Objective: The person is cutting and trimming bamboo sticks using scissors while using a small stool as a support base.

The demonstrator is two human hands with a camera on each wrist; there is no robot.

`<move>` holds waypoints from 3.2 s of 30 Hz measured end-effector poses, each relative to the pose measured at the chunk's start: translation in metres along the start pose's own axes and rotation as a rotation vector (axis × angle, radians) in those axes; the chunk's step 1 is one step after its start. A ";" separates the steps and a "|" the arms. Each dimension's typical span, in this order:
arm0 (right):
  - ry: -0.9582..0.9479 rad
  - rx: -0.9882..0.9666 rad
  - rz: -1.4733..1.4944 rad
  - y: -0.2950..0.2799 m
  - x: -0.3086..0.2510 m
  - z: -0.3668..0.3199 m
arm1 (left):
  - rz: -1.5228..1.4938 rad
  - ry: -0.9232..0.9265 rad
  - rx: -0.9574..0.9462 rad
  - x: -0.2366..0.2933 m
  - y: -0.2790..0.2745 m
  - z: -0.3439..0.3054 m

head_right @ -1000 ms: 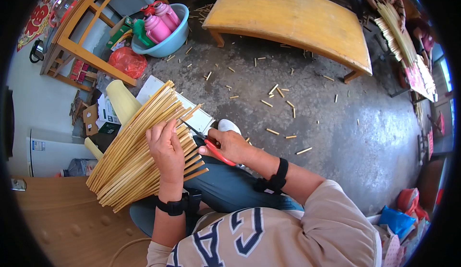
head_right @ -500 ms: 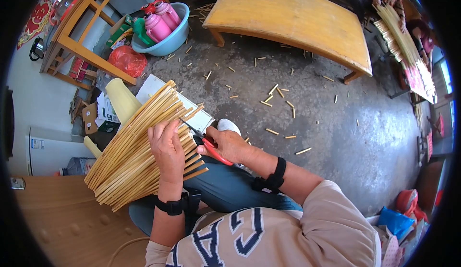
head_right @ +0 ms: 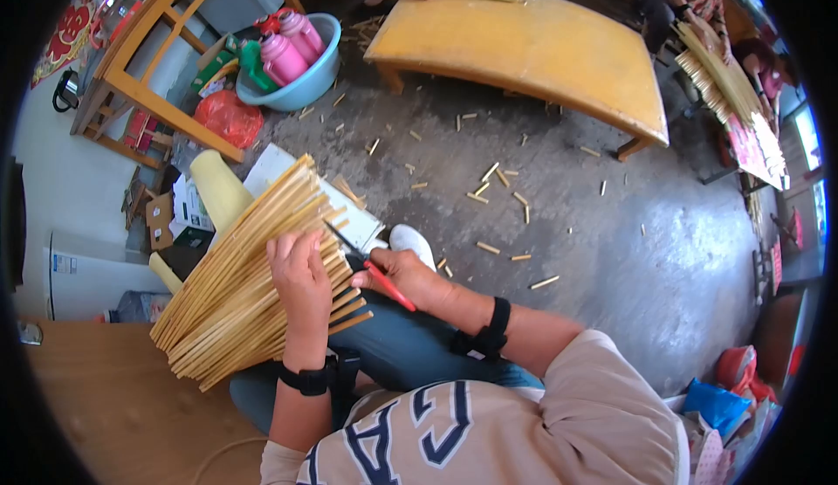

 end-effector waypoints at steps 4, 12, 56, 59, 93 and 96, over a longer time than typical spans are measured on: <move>-0.030 0.031 -0.030 -0.004 -0.003 0.000 | 0.014 -0.012 0.007 0.004 -0.001 0.001; 0.029 0.083 -0.113 -0.023 0.000 -0.015 | 0.063 -0.033 -0.030 0.005 -0.004 0.002; 0.179 -0.086 -0.054 -0.027 0.002 -0.014 | -0.007 -0.088 0.038 0.006 -0.004 0.001; 0.200 -0.070 -0.049 -0.027 0.000 -0.013 | -0.005 -0.091 0.032 0.006 -0.005 0.001; 0.159 -0.126 -0.188 -0.024 -0.006 -0.016 | -0.018 -0.048 0.056 0.004 -0.005 0.000; 0.157 -0.115 -0.226 -0.023 -0.008 -0.015 | -0.026 -0.070 0.045 0.006 -0.007 0.000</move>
Point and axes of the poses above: each hand's wrist, its own z-axis towards the middle knuckle, its own y-axis out of the palm, x = y × z, the point moved 1 cm from there along z, towards the middle knuckle, and after that the axes turned 13 degrees about z, right-handed, at the moved point
